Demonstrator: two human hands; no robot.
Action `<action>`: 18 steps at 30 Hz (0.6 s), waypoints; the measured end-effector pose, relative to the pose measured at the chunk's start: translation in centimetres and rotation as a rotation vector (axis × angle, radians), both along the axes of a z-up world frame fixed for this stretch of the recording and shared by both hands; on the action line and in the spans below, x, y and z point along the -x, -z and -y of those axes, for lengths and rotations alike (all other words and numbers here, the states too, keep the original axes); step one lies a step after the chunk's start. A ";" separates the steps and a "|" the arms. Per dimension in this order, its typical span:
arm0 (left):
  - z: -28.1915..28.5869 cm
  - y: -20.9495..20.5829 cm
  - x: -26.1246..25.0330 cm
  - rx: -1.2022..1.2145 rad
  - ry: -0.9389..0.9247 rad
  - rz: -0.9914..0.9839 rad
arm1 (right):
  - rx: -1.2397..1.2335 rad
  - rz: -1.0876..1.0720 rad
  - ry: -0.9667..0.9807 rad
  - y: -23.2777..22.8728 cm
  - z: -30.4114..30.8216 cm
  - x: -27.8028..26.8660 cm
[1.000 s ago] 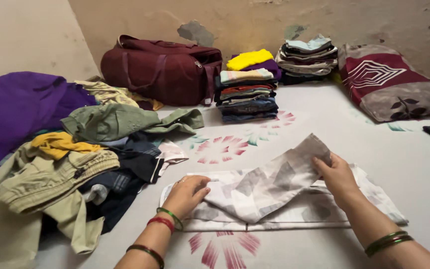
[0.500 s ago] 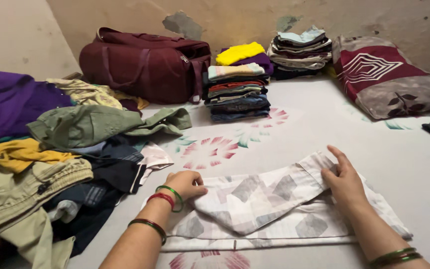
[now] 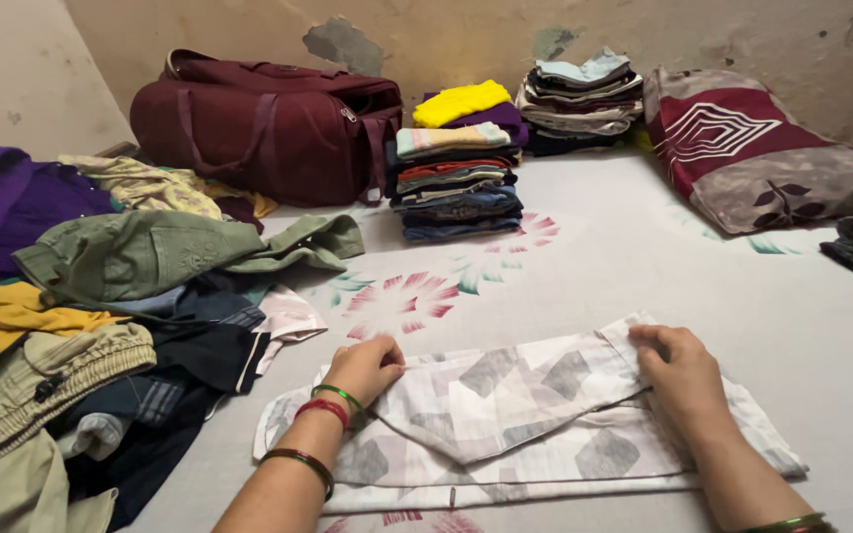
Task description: The person folds a pair of grey jeans, then a white patterned shirt, and finally a pair of light green pants on a bed. Each item is smoothed, folded into a compact rectangle, and placed on a growing stack of folded clothes.
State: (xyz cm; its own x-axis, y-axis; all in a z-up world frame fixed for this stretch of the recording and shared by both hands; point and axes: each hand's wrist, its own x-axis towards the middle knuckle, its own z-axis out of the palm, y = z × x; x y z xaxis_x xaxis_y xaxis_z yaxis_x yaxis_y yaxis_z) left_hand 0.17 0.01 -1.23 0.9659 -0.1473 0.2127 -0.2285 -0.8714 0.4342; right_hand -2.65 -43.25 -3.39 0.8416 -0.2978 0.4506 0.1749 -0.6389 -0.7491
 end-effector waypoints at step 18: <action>7.1 -1.0 7.0 0.061 0.218 0.424 | 0.250 -0.085 0.151 1.1 0.2 -0.3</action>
